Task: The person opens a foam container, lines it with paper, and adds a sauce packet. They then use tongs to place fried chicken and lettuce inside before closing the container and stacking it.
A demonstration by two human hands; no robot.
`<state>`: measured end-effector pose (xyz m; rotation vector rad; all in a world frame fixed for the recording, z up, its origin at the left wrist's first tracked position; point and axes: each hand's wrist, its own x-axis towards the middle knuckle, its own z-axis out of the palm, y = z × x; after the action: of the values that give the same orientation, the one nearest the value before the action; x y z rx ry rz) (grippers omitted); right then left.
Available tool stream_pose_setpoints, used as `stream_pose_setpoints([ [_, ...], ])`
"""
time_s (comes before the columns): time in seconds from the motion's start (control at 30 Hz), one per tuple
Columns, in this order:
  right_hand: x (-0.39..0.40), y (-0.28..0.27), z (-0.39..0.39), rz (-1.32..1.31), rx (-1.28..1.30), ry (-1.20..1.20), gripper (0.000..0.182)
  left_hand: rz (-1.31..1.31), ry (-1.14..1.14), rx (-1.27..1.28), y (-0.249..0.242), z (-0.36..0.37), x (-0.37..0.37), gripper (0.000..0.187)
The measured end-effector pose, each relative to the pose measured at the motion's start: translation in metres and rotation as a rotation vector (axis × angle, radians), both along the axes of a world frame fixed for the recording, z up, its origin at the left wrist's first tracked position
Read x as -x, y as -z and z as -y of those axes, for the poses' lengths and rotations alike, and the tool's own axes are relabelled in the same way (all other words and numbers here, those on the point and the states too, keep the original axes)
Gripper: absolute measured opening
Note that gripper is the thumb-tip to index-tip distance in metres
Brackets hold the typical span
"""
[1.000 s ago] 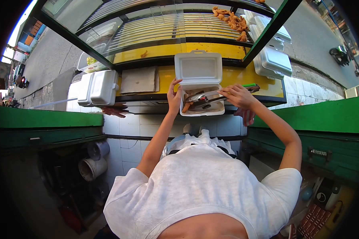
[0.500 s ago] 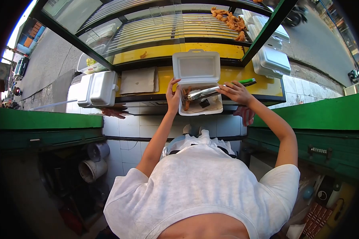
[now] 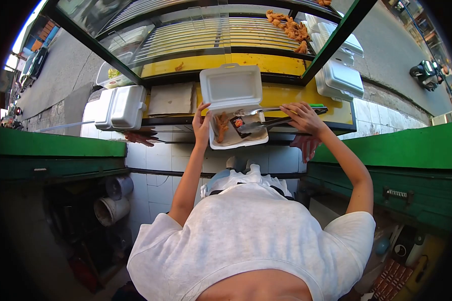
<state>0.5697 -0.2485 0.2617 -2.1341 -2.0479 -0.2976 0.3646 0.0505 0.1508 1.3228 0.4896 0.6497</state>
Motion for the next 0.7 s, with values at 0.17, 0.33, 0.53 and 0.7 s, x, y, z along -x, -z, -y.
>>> stream_pose_setpoints([
  [0.17,0.009,-0.004,-0.003,-0.016,-0.073,-0.069,0.053,0.047,-0.186,0.029,-0.014,-0.001,0.046,0.028],
  [0.33,0.021,-0.003,-0.041,-0.305,-0.159,0.006,0.054,0.011,-0.41,0.097,-0.035,0.003,0.098,0.029],
  [0.53,0.075,0.002,-0.122,-0.55,-0.241,0.041,0.06,0.019,-0.704,0.11,-0.059,-0.01,0.179,0.03],
  [0.7,0.132,0.011,-0.197,-0.678,-0.277,0.02,0.06,0.015,-0.918,0.011,-0.054,-0.047,0.259,0.027],
])
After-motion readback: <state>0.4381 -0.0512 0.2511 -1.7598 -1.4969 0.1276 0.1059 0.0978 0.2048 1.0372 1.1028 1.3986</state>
